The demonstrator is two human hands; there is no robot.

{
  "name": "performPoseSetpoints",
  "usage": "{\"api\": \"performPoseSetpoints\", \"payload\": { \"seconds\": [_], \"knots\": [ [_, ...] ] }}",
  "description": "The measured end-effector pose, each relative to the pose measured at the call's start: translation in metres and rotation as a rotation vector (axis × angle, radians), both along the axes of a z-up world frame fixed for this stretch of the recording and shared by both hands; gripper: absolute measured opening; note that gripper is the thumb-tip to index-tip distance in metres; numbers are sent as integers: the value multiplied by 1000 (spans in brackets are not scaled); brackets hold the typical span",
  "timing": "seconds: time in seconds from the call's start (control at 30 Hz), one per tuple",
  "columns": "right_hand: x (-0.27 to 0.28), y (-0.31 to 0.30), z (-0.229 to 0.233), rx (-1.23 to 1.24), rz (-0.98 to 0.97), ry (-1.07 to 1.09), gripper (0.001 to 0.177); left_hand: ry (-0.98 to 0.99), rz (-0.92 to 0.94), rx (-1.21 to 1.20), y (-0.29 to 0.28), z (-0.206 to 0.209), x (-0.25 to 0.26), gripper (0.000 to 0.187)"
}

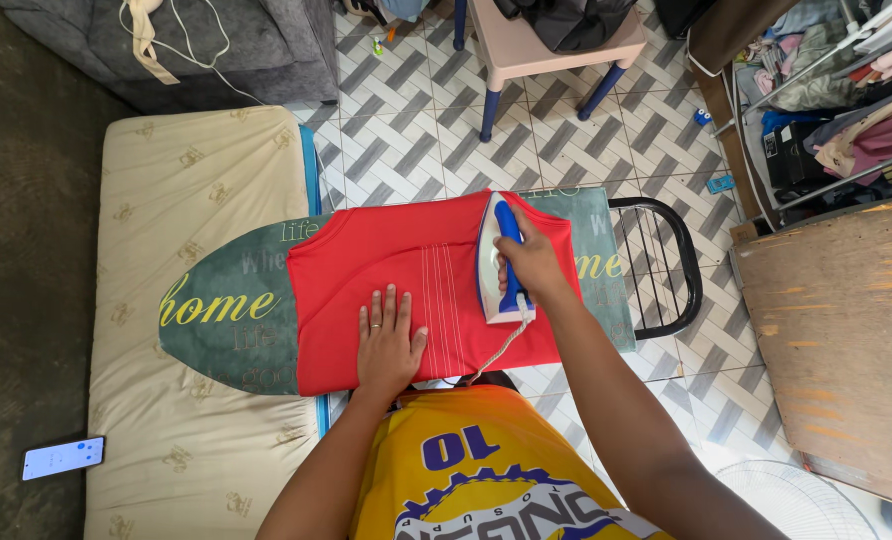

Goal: The person spreads a red sleeveless garment on an ironing board and irons both sides of the garment using an iron.

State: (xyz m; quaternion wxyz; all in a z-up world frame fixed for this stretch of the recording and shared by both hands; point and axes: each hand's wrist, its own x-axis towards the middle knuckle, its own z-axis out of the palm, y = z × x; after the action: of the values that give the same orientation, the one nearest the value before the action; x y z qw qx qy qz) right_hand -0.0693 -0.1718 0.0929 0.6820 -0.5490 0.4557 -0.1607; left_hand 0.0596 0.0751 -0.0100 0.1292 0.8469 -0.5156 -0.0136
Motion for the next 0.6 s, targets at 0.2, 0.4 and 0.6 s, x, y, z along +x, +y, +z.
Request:
{"api": "performPoseSetpoints", "payload": {
  "seconds": [0.2, 0.4, 0.6],
  "knots": [
    [-44, 36, -25, -271, 285, 92, 78, -44, 294, 122, 39, 6, 36, 70],
    [-38, 32, -25, -312, 267, 83, 75, -4, 413, -22, 93, -4, 69, 69],
    [27, -25, -3, 0, 132, -3, 75, 21, 432, -51, 95, -5, 67, 68]
  ]
}}
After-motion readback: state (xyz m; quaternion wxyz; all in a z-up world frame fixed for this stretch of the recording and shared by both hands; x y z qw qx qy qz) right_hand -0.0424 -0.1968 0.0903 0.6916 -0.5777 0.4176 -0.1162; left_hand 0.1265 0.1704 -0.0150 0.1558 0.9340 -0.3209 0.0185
